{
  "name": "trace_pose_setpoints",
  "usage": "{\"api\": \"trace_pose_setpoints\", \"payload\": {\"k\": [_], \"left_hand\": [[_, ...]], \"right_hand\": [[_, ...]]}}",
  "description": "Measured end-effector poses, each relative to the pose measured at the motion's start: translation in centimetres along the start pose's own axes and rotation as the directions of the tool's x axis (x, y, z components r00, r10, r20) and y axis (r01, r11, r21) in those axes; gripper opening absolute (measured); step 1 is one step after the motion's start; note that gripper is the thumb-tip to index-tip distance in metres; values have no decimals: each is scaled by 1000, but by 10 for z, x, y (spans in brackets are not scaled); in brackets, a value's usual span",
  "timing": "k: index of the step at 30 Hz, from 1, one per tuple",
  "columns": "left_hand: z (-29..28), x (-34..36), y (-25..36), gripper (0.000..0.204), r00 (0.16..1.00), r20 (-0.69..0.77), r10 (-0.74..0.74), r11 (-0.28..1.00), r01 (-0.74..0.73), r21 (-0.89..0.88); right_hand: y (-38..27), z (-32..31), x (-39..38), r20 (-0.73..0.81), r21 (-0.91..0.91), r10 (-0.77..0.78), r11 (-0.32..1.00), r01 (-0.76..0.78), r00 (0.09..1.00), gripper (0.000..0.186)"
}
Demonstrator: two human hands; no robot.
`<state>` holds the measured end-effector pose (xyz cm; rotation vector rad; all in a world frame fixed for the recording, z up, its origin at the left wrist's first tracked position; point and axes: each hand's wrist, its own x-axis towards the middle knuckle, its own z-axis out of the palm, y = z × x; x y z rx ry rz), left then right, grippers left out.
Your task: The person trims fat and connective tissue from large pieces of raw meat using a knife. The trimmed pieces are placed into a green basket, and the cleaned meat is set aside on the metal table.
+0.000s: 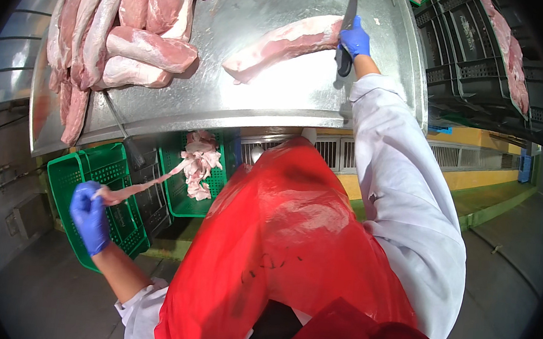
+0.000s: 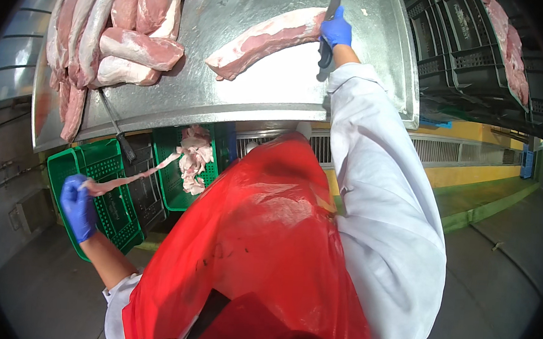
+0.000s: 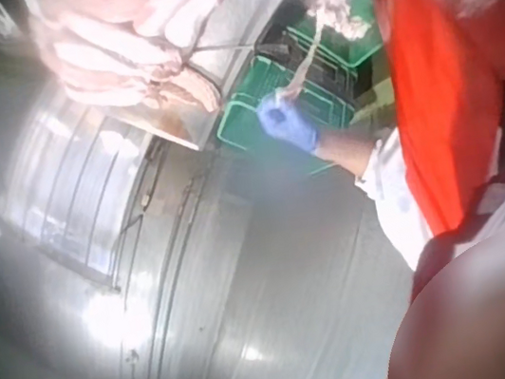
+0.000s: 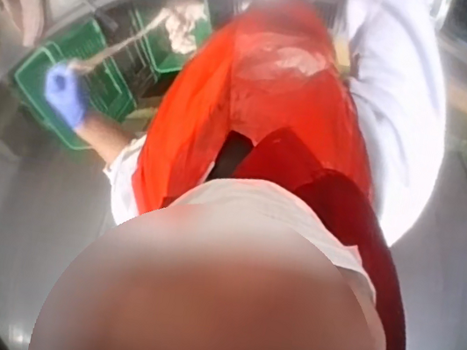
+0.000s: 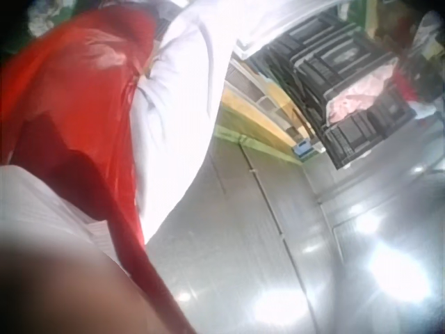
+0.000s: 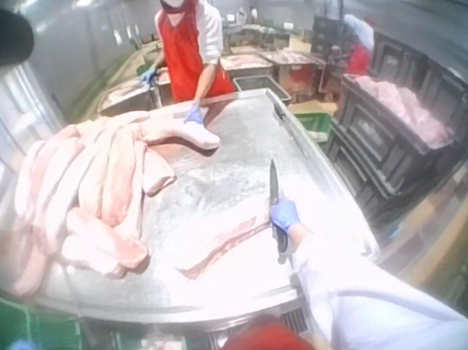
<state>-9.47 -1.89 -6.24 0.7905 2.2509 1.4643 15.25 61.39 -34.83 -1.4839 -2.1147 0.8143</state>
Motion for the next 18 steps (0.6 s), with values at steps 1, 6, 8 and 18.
{"api": "trace_pose_setpoints", "payload": {"k": [1, 6, 8, 18], "left_hand": [[9, -6, -13, 11, 986, 48, -162, 987, 161, 17], [37, -22, -89, 24, 901, 195, -386, 721, 163, 673], [65, -5, -88, 30, 962, 201, -186, 771, 16, 636], [266, 162, -41, 31, 864, 409, 293, 882, -409, 233]], "right_hand": [[-3, 7, -15, -13, -44, -89, 995, 89, 996, 69], [-43, -9, -157, 124, 60, -50, 997, 43, 991, 67], [-56, -6, -125, 177, 119, 71, 989, -92, 982, 60], [-40, -70, -307, 469, 351, 14, 915, -200, 883, 73]]}}
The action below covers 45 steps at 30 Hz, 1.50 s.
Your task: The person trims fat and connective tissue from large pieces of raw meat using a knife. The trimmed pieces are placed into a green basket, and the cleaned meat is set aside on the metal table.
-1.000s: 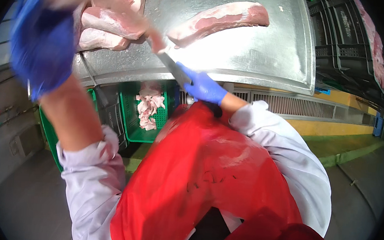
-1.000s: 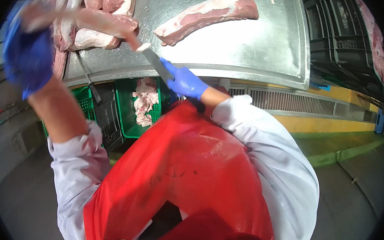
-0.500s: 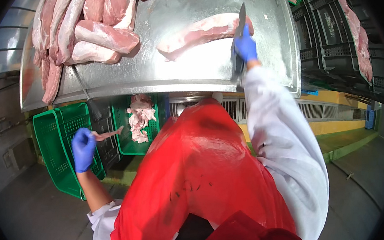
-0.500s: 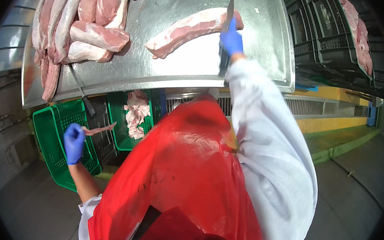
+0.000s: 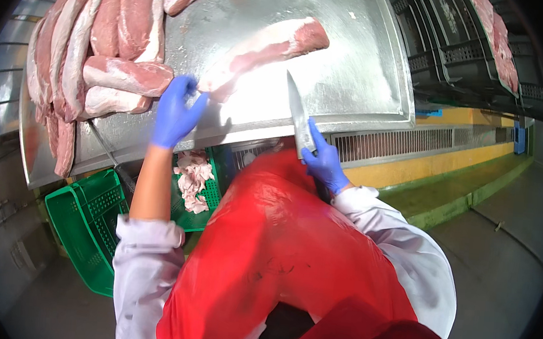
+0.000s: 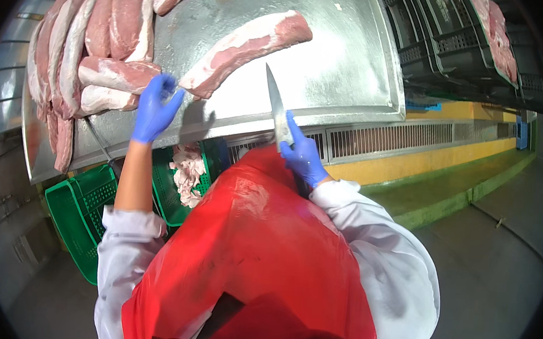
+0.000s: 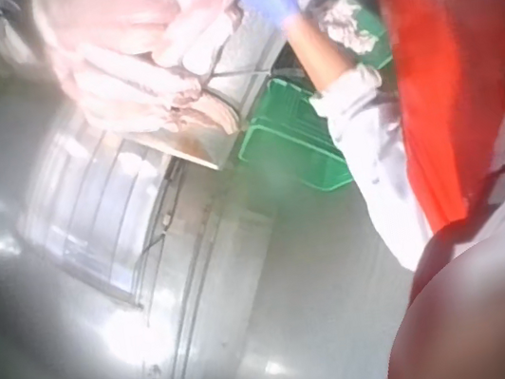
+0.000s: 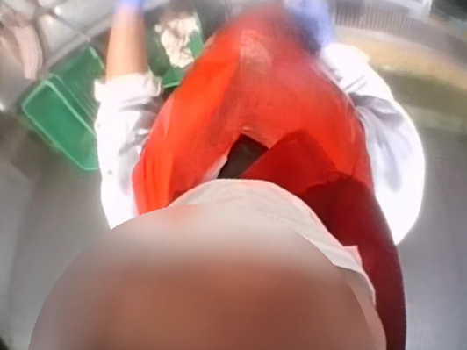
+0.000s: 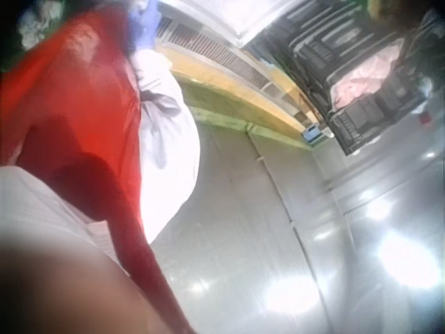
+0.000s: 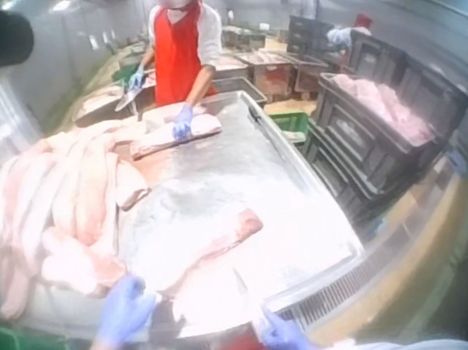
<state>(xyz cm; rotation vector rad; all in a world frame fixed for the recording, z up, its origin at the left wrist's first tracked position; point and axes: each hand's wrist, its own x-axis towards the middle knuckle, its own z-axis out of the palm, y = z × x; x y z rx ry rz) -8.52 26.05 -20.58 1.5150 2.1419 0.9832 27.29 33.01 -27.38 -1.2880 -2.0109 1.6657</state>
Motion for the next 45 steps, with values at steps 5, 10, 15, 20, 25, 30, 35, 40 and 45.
{"api": "trace_pose_setpoints", "payload": {"k": [5, 10, 15, 20, 25, 30, 35, 40, 45], "left_hand": [[141, 138, 34, 38, 967, -26, 253, 967, -252, 35], [204, 218, 103, 34, 968, 233, -95, 894, -21, 448], [199, 244, 86, 33, 910, 316, -270, 888, 109, 446], [230, 257, 19, 38, 945, 255, -204, 850, 42, 525], [200, 257, 9, 31, 897, 265, -354, 914, 272, 300], [209, 261, 16, 24, 898, 286, -334, 941, 300, 155], [204, 248, -2, 29, 906, 247, -344, 931, 363, -32], [202, 249, 12, 24, 935, 244, -256, 967, 245, 73], [195, 261, -8, 21, 930, 224, -292, 956, 284, 70]], "right_hand": [[-15, -96, 64, -313, 229, 42, 973, 33, 949, 80], [8, -126, 132, -394, 277, 23, 956, 95, 919, 80], [22, -107, 165, -251, 264, 67, 964, 1, 966, 80], [-8, -102, 209, -215, 220, -12, 974, 60, 977, 81], [-35, -93, 247, -241, 94, -164, 977, 191, 957, 79], [6, -53, 310, -245, -332, -414, 885, 326, 877, 77], [-23, -68, 173, 125, -226, -36, 972, 64, 991, 73], [-41, -68, 244, 23, -102, -45, 994, 47, 999, 76], [-14, -67, 194, 152, 59, -56, 997, 48, 987, 76]]}}
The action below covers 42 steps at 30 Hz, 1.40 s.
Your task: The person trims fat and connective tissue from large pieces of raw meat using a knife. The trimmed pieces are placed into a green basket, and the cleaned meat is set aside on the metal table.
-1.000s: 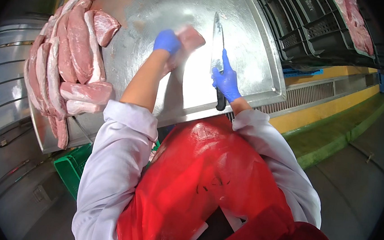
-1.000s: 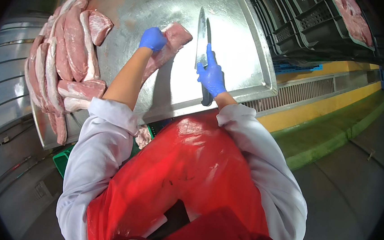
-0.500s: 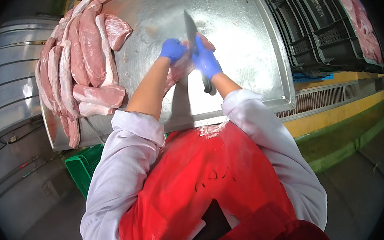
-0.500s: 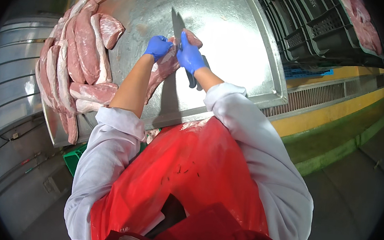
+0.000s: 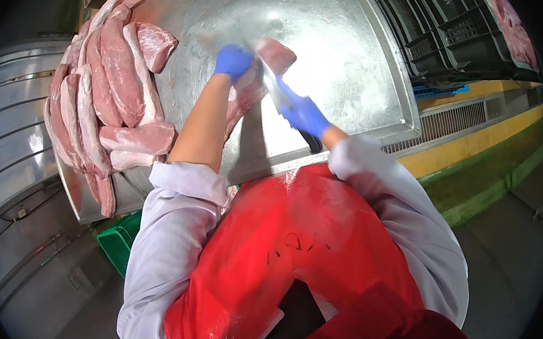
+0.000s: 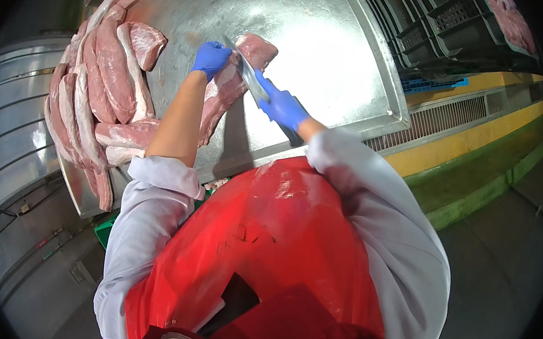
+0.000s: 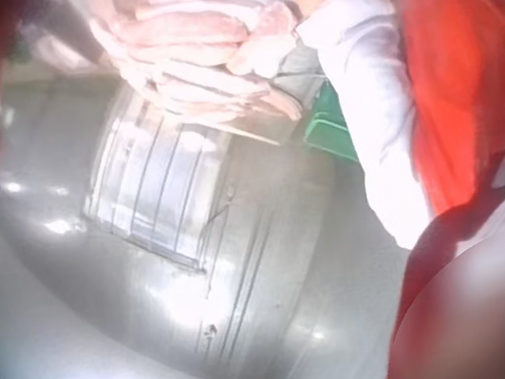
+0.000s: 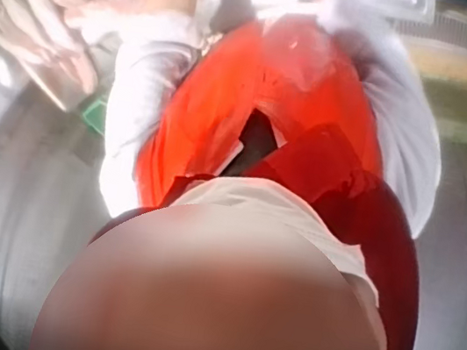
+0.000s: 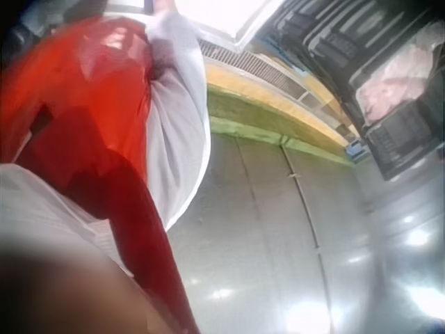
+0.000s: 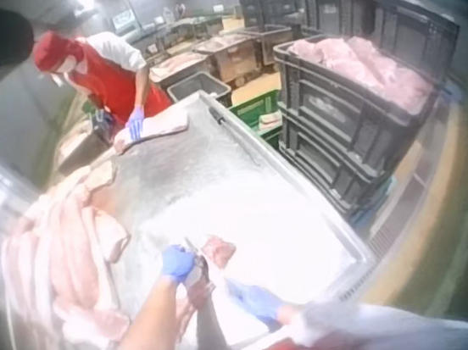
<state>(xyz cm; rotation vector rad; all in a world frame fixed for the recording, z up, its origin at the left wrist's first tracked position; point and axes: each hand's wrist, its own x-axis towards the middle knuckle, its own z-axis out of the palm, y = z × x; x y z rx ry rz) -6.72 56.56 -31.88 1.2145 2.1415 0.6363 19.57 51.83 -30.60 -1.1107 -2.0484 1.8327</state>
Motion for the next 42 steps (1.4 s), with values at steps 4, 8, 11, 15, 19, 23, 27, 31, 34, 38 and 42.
{"api": "trace_pose_setpoints", "payload": {"k": [4, 8, 11, 15, 19, 23, 27, 31, 34, 38, 42], "left_hand": [[-13, -4, 21, 21, 991, 87, 105, 984, -116, 133], [-16, 5, 43, 20, 989, 97, 111, 978, -127, 167], [-22, 19, 21, 19, 991, 42, 131, 969, -137, 208], [-31, 31, 12, 18, 978, 60, 198, 968, -205, 147], [-43, 10, 53, 17, 994, 99, 42, 989, -27, -145], [-61, 19, 42, 15, 993, 114, -10, 962, 41, -270], [-62, 5, 44, 12, 988, 147, -53, 868, 118, -482], [-68, 8, 55, 12, 988, 143, -59, 890, 116, -440], [-90, 5, 46, 13, 991, 128, 32, 956, 7, -293], [-96, 7, 39, 13, 973, 100, 207, 947, -174, -271], [-103, -18, 76, 14, 986, 168, 19, 792, 88, -604]], "right_hand": [[11, 2, 16, -15, -14, -15, 1000, 15, 1000, 76], [-9, -7, 85, -125, 49, -146, 987, 153, 981, 76], [5, 7, 29, 45, -25, -25, 999, 26, 999, 75], [51, 24, 28, 23, -17, -228, 973, 229, 973, 75], [-5, 7, 70, 15, -6, -106, 994, 106, 994, 75], [21, 21, 17, 155, 16, -100, 995, 99, 983, 77], [-6, 21, 28, 162, 10, -45, 999, 44, 986, 77], [-24, 45, 95, 9, 60, -201, 978, 200, 980, 70], [-15, 47, 17, 240, -23, -96, 994, 105, 966, 75], [-18, 59, 21, 256, 43, -56, 998, 47, 965, 77], [-41, 78, 66, 165, 75, -72, 995, 60, 984, 77]]}}
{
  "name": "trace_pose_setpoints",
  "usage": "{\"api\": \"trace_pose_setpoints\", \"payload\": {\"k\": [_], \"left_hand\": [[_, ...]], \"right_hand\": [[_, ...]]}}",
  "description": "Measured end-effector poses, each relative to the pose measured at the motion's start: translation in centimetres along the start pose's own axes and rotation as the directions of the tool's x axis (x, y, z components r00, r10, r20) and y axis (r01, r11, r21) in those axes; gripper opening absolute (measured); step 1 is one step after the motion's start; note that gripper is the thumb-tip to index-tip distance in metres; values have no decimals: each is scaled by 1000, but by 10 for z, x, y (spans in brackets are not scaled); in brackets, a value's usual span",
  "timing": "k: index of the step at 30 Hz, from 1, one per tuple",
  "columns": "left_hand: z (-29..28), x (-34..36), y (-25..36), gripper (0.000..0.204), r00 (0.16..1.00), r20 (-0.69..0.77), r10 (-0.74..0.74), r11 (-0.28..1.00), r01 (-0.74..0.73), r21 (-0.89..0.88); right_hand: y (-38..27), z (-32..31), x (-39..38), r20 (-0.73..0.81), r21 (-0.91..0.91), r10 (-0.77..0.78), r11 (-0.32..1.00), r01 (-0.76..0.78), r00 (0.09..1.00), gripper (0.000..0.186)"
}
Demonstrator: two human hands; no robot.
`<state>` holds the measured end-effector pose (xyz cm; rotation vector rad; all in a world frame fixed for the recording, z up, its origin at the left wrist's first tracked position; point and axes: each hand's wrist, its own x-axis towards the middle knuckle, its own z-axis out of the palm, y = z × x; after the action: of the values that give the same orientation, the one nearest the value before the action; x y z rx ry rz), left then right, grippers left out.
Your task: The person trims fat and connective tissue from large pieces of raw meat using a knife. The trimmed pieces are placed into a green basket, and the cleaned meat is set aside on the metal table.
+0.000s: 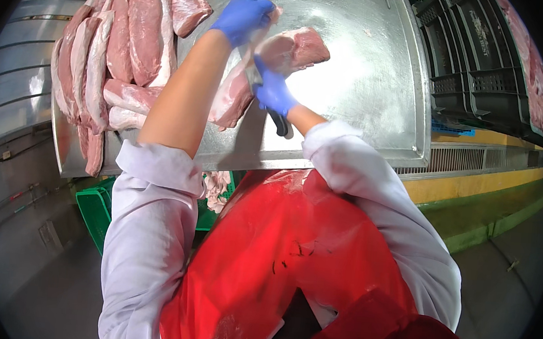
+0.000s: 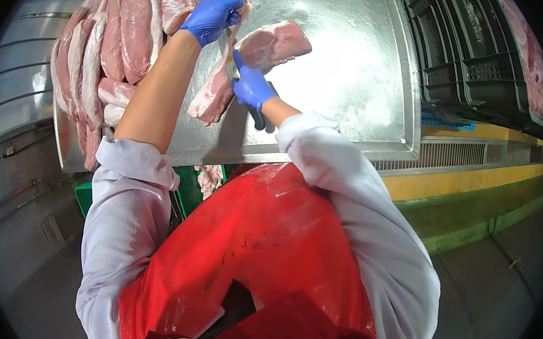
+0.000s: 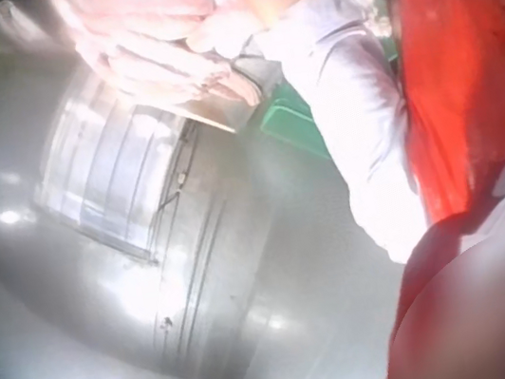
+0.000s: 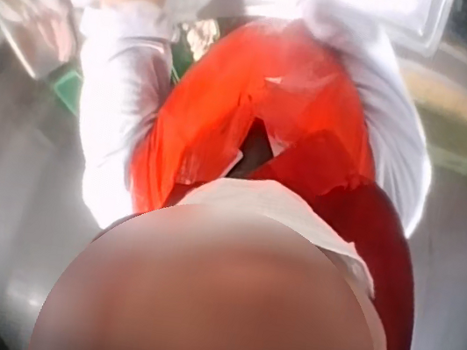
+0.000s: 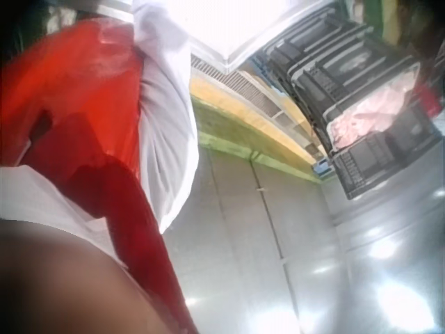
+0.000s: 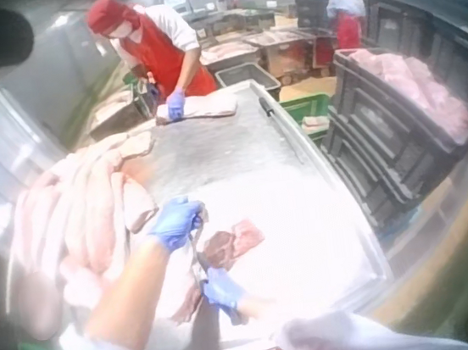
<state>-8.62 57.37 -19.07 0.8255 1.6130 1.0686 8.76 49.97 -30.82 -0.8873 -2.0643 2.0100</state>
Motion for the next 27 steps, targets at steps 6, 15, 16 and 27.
{"api": "trace_pose_setpoints", "payload": {"k": [6, 15, 16, 27], "left_hand": [[-15, -40, 14, 14, 994, -33, 104, 974, -109, -201], [-26, -90, 42, 14, 952, -180, 249, 841, -305, -448], [-27, -101, 44, 13, 941, -187, 283, 828, -338, -447], [-49, -216, 91, 16, 719, -505, 477, 567, -691, -449]], "right_hand": [[29, 32, -54, 94, -31, -79, 996, 82, 992, 78], [43, 43, -51, 229, -230, -183, 944, 236, 956, 72], [20, 38, -66, 288, -191, -37, 977, 95, 957, 73], [38, 70, -47, 353, -241, -277, 896, 373, 894, 82]]}}
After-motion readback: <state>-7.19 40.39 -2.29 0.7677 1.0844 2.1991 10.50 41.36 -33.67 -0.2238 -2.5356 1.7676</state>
